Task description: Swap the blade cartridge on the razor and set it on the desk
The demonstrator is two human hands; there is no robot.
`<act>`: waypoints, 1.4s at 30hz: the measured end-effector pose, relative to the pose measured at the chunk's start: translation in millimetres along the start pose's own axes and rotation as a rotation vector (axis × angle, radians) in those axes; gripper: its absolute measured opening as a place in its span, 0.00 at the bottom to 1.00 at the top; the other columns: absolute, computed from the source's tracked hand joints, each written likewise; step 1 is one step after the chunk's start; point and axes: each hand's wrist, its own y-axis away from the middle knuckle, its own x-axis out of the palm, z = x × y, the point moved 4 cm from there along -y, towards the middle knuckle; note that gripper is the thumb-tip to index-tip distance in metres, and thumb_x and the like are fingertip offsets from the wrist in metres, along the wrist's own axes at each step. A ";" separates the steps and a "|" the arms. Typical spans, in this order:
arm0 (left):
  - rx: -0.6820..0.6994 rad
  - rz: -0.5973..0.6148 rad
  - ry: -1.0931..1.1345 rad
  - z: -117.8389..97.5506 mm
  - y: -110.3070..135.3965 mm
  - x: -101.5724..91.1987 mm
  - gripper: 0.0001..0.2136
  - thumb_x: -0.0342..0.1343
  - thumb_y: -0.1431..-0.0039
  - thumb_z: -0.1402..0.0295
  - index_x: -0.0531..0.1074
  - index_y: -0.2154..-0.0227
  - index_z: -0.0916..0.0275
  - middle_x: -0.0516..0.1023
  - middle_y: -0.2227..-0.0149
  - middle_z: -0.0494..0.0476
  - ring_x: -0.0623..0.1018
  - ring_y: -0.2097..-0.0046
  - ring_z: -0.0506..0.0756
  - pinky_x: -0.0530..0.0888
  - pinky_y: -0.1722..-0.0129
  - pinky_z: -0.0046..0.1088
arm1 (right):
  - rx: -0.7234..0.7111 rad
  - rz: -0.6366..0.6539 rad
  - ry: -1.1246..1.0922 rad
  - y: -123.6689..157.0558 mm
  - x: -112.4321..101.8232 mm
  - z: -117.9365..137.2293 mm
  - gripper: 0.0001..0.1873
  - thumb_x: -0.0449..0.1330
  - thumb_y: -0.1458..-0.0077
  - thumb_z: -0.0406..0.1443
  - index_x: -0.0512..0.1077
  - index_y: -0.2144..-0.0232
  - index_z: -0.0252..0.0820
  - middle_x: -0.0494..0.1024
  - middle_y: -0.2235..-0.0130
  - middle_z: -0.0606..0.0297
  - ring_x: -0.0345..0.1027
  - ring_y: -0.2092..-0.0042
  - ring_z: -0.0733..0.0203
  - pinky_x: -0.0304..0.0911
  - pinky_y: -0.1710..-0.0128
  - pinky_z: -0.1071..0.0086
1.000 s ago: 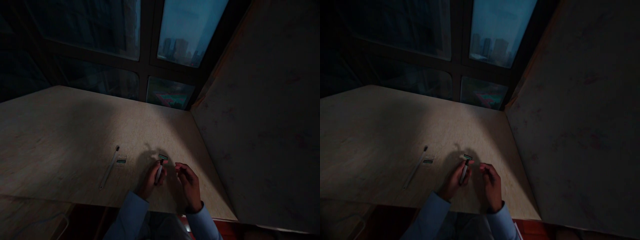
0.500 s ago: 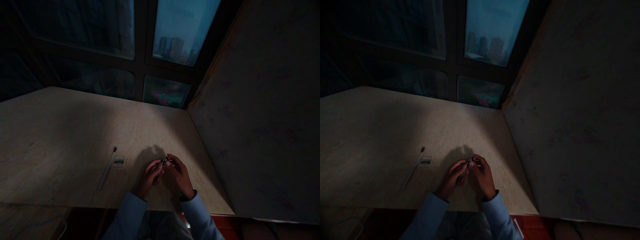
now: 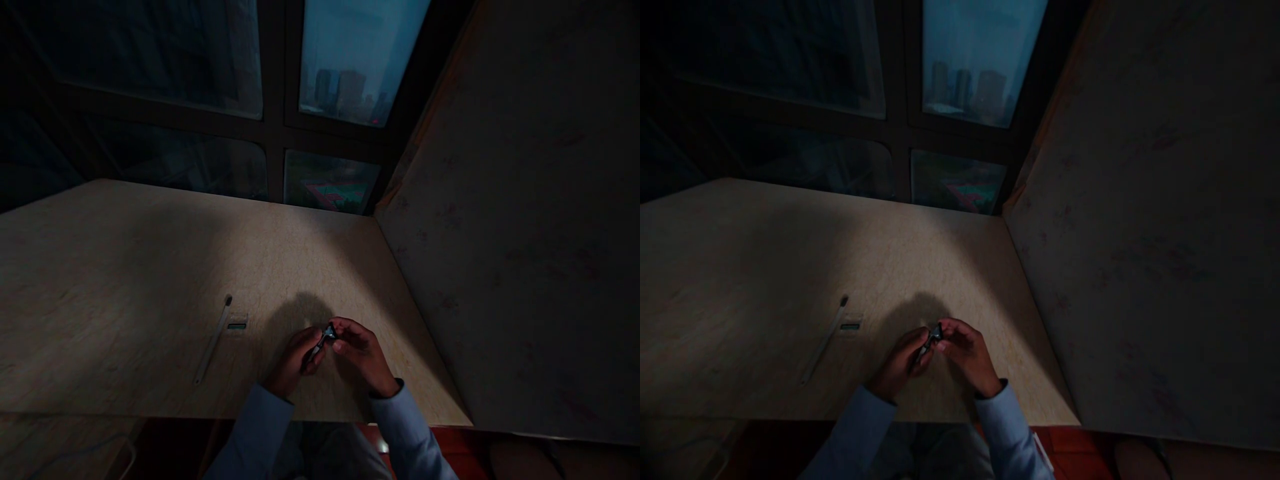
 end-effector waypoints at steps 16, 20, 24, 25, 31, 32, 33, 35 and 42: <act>-0.034 -0.061 -0.113 -0.4 1.3 -4.5 0.25 0.62 0.53 0.43 0.69 0.79 0.64 0.61 0.85 0.46 0.56 0.83 0.44 0.47 0.83 0.22 | -0.024 -0.020 -0.023 8.3 -1.7 -3.8 0.24 0.73 0.57 0.47 0.79 0.58 0.45 0.80 0.62 0.61 0.74 0.59 0.54 0.71 0.56 0.62; -0.042 -0.077 -0.090 -0.2 3.1 -5.7 0.22 0.63 0.51 0.46 0.70 0.78 0.63 0.62 0.85 0.46 0.58 0.83 0.45 0.49 0.83 0.22 | -0.017 -0.026 -0.069 9.2 -2.3 -6.8 0.24 0.74 0.58 0.46 0.78 0.58 0.47 0.80 0.62 0.62 0.74 0.59 0.55 0.70 0.55 0.62; -0.022 -0.086 -0.091 -3.1 4.9 -3.6 0.22 0.63 0.51 0.46 0.70 0.77 0.63 0.62 0.85 0.45 0.58 0.83 0.45 0.49 0.82 0.23 | -0.022 -0.036 -0.109 10.1 -3.7 -5.6 0.24 0.74 0.57 0.45 0.78 0.57 0.47 0.80 0.63 0.64 0.74 0.59 0.56 0.69 0.55 0.64; -0.014 -0.078 -0.105 -4.2 4.9 -2.4 0.23 0.62 0.51 0.45 0.70 0.78 0.64 0.61 0.85 0.45 0.57 0.83 0.45 0.48 0.83 0.23 | -0.020 -0.043 -0.108 10.5 -4.6 -4.8 0.24 0.74 0.57 0.45 0.78 0.57 0.47 0.80 0.63 0.64 0.73 0.60 0.56 0.69 0.56 0.64; 0.030 -0.018 -0.116 -5.7 2.6 -1.0 0.24 0.58 0.47 0.44 0.67 0.76 0.63 0.59 0.84 0.44 0.53 0.83 0.44 0.46 0.83 0.23 | -0.005 -0.125 -0.058 21.0 -18.0 -1.8 0.21 0.75 0.59 0.42 0.78 0.62 0.45 0.78 0.65 0.64 0.72 0.62 0.58 0.68 0.60 0.66; 0.036 -0.008 -0.111 -5.0 2.3 -1.9 0.23 0.58 0.46 0.45 0.67 0.76 0.63 0.59 0.84 0.44 0.53 0.83 0.43 0.47 0.83 0.23 | -0.002 -0.140 -0.048 24.6 -21.9 -2.4 0.20 0.75 0.59 0.42 0.78 0.62 0.45 0.78 0.65 0.64 0.71 0.62 0.58 0.68 0.60 0.67; 0.040 -0.002 -0.109 -4.0 2.0 -2.9 0.23 0.58 0.45 0.45 0.67 0.76 0.63 0.59 0.84 0.44 0.53 0.83 0.43 0.47 0.83 0.23 | 0.002 -0.156 -0.039 28.7 -26.4 -3.3 0.20 0.75 0.59 0.42 0.78 0.62 0.45 0.77 0.66 0.64 0.71 0.62 0.58 0.68 0.60 0.67; 0.036 0.001 -0.104 -1.9 1.5 -5.0 0.23 0.59 0.46 0.45 0.67 0.75 0.63 0.59 0.83 0.44 0.53 0.83 0.43 0.48 0.82 0.23 | 0.010 -0.192 -0.020 38.3 -37.4 -6.1 0.19 0.75 0.59 0.41 0.78 0.64 0.44 0.77 0.66 0.64 0.71 0.62 0.58 0.67 0.60 0.67; -0.005 -0.106 -0.099 -3.6 1.8 -7.5 0.23 0.61 0.49 0.45 0.69 0.70 0.64 0.64 0.81 0.45 0.59 0.81 0.44 0.55 0.81 0.21 | 0.034 -0.369 -0.008 74.8 -88.9 -22.7 0.18 0.75 0.60 0.40 0.77 0.65 0.42 0.76 0.67 0.65 0.69 0.64 0.60 0.65 0.62 0.69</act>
